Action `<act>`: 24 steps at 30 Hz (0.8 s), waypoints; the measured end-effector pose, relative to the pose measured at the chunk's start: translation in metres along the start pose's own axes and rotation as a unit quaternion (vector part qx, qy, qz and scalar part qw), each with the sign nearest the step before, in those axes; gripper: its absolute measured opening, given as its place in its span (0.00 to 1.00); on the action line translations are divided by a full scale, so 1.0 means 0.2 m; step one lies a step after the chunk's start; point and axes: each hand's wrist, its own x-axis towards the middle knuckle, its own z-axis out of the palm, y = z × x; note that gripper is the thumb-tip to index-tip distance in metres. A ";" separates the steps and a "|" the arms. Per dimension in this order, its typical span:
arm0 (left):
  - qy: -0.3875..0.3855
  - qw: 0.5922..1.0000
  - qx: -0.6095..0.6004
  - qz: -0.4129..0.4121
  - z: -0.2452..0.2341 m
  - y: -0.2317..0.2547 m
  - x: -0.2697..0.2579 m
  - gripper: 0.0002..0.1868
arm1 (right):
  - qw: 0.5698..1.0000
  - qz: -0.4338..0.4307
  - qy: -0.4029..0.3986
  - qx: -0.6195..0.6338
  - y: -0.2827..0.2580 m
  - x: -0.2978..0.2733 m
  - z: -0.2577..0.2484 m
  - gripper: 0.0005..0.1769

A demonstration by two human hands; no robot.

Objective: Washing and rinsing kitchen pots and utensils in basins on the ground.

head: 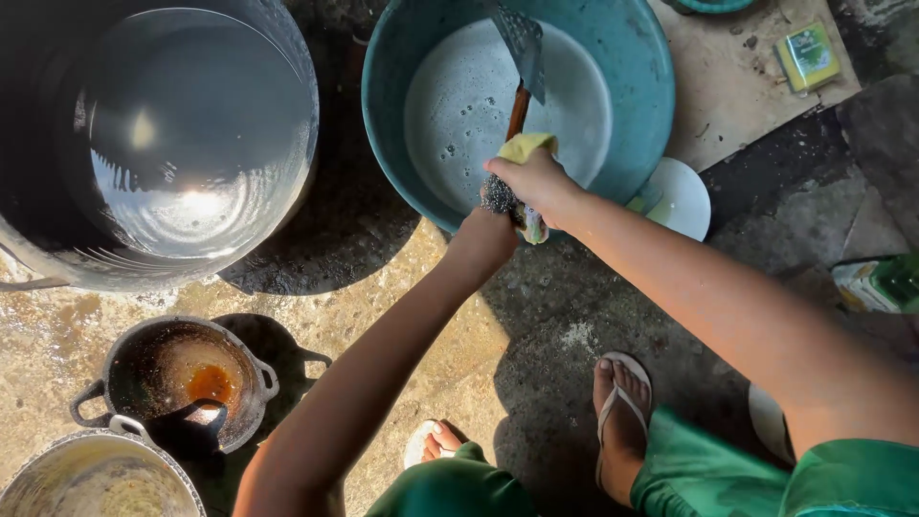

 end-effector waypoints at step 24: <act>-0.019 0.831 -0.450 -0.327 0.43 -0.15 0.65 0.26 | 0.923 -0.048 0.188 -0.333 0.41 -0.04 -1.28 0.39</act>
